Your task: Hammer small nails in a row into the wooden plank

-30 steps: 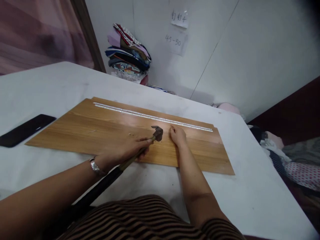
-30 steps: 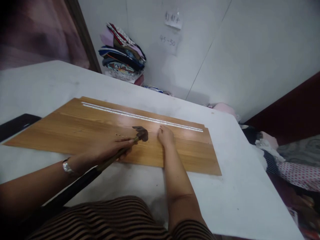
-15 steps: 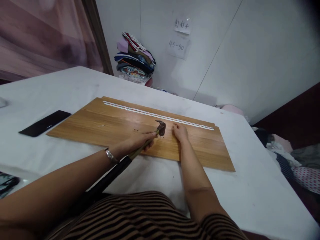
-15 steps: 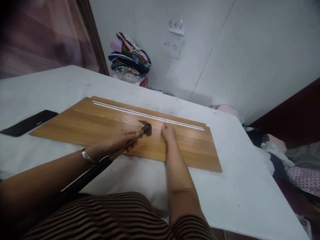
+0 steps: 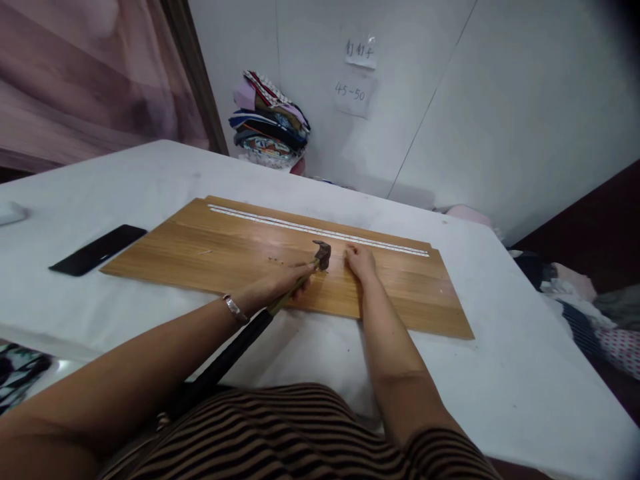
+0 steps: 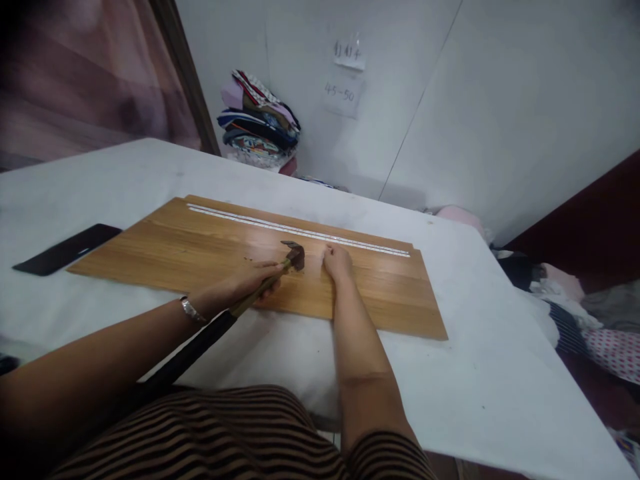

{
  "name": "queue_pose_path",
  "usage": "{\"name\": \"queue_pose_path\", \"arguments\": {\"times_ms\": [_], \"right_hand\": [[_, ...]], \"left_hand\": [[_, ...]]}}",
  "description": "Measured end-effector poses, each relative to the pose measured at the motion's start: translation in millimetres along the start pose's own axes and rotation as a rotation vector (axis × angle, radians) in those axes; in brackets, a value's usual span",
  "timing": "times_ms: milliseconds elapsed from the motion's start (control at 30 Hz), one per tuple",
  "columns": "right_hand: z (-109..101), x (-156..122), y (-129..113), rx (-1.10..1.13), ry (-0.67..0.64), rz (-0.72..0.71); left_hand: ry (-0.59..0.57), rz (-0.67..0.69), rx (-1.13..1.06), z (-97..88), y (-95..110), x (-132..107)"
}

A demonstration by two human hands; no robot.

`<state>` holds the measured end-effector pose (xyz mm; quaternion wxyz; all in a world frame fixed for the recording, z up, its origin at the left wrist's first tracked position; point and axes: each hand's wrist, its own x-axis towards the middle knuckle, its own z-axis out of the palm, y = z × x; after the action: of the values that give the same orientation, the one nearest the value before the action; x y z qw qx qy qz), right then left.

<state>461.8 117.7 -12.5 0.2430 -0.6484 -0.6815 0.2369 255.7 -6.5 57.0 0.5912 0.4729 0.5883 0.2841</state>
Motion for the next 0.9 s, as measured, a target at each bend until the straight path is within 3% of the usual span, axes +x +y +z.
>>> {"name": "queue_pose_path", "arguments": {"times_ms": [333,900], "right_hand": [[0,0,-1,-0.015,-0.006,0.014],[0,-1,0,-0.022,0.015,0.0]], "left_hand": [[0.011,0.006,-0.025,1.7,6,-6],[0.015,0.018,-0.043,-1.6,-5,3]]}}
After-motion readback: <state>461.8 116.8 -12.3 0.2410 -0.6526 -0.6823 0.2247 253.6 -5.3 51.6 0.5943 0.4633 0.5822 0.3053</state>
